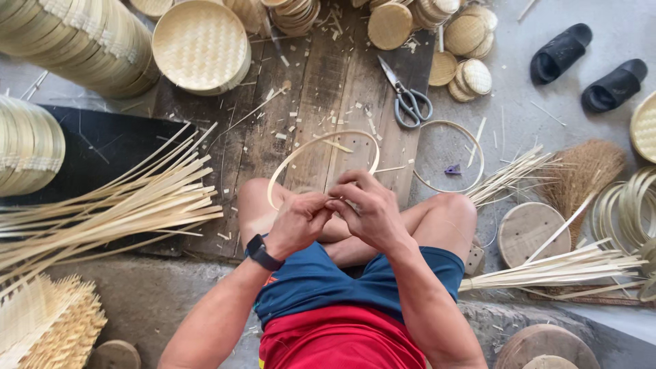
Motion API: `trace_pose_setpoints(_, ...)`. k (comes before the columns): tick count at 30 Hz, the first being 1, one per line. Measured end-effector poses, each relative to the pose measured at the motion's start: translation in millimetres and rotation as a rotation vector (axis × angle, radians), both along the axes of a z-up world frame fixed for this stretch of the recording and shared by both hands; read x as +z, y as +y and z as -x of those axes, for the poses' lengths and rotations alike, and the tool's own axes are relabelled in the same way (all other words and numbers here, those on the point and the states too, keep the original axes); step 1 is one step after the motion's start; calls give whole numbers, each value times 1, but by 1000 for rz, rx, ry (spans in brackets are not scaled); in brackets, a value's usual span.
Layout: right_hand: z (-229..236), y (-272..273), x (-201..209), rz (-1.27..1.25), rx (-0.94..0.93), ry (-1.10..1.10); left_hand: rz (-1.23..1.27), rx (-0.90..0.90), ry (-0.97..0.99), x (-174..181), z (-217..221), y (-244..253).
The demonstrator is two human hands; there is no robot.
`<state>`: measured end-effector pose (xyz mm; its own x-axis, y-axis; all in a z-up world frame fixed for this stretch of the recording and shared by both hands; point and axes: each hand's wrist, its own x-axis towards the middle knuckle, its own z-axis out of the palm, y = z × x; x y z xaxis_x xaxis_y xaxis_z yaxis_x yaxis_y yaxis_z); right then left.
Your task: The person weaves thin bamboo strips by hand to create circular frames and baskets, using scissors to trim the material.
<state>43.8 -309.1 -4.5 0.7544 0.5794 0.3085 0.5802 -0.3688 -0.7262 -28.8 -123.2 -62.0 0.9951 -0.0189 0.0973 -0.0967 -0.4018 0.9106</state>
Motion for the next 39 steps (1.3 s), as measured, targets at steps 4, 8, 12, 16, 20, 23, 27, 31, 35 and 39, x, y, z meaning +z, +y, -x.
trace_pose_setpoints(4, 3, -4, -11, -295, 260, 293, 245, 71, 64, 4, -15, 4)
trace_pose_setpoints(8, -5, 2, -58, -460, -44, 911, 511, 50, 318, 19, -9, 17)
trace_pose_setpoints(12, -33, 17, -100, -948, 496, 1231, 646, -299, 517, 21, 7, -13)
trace_pose_setpoints(16, -33, 22, -74, -677, 416, 1212, 634, -215, 368, 23, 6, -18)
trace_pose_setpoints(20, -18, 16, -12, -183, 77, 746, 415, 23, 204, 25, 0, 11)
trace_pose_setpoints(23, -5, 13, 8, -70, 41, 166, 129, 23, 1, 15, 1, 16)
trace_pose_setpoints(27, -3, 8, 1, -186, 198, 52, -471, -172, -149, 4, -11, 10)
trace_pose_setpoints(31, 12, -3, -40, -369, 138, 453, 334, 199, 291, 7, -9, 18)
trace_pose_setpoints(35, -9, 8, -97, -843, 148, 1299, 651, -98, 397, 18, 8, 6)
trace_pose_setpoints(39, -30, 20, -111, -788, 662, 1276, 593, -244, 441, 22, 11, -22)
